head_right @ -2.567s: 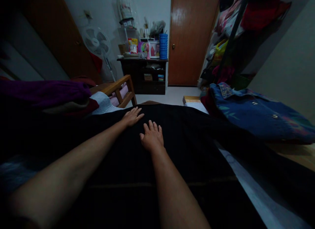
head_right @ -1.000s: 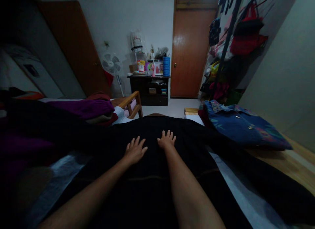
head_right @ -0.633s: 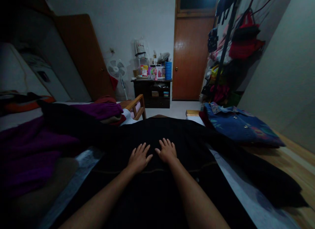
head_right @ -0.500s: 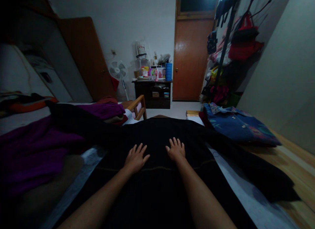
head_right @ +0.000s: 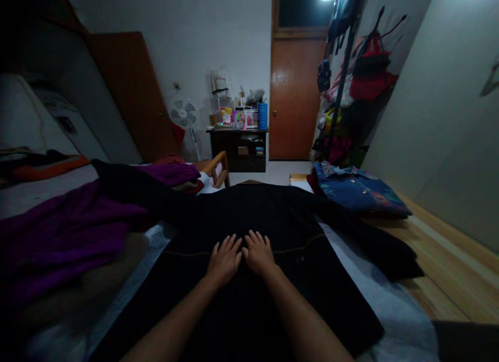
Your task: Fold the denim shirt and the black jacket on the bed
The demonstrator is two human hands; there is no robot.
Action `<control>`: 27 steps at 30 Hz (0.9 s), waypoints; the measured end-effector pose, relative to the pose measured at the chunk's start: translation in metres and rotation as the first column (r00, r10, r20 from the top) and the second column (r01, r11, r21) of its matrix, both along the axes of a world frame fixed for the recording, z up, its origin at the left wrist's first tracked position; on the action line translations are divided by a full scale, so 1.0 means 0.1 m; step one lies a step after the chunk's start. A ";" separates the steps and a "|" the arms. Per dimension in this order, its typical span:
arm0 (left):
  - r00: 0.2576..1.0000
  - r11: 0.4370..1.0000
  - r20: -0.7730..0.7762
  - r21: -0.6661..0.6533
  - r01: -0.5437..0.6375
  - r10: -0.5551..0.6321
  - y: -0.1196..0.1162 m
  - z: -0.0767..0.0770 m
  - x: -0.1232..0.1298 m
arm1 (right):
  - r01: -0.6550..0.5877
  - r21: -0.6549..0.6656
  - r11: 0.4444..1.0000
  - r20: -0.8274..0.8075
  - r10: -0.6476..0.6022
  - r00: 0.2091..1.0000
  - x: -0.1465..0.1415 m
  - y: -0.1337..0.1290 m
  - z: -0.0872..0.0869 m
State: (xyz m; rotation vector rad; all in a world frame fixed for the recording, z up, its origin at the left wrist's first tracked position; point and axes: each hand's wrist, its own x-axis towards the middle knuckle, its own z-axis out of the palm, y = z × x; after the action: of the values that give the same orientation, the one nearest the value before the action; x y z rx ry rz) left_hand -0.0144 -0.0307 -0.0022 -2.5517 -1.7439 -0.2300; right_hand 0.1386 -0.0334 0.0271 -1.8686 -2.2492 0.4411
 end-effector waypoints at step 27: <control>0.916 0.907 -0.107 -0.138 -0.399 0.387 -0.49 0.26 -0.96 | 0.357 0.191 0.915 0.235 -0.395 0.888 0.70 -0.62 -0.18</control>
State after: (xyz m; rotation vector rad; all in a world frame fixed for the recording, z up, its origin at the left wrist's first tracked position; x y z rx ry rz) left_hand -0.1105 -0.0801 0.0236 -2.1917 -2.2710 0.0251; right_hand 0.2086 -0.0957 0.0091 -2.3307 -1.9214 -0.0395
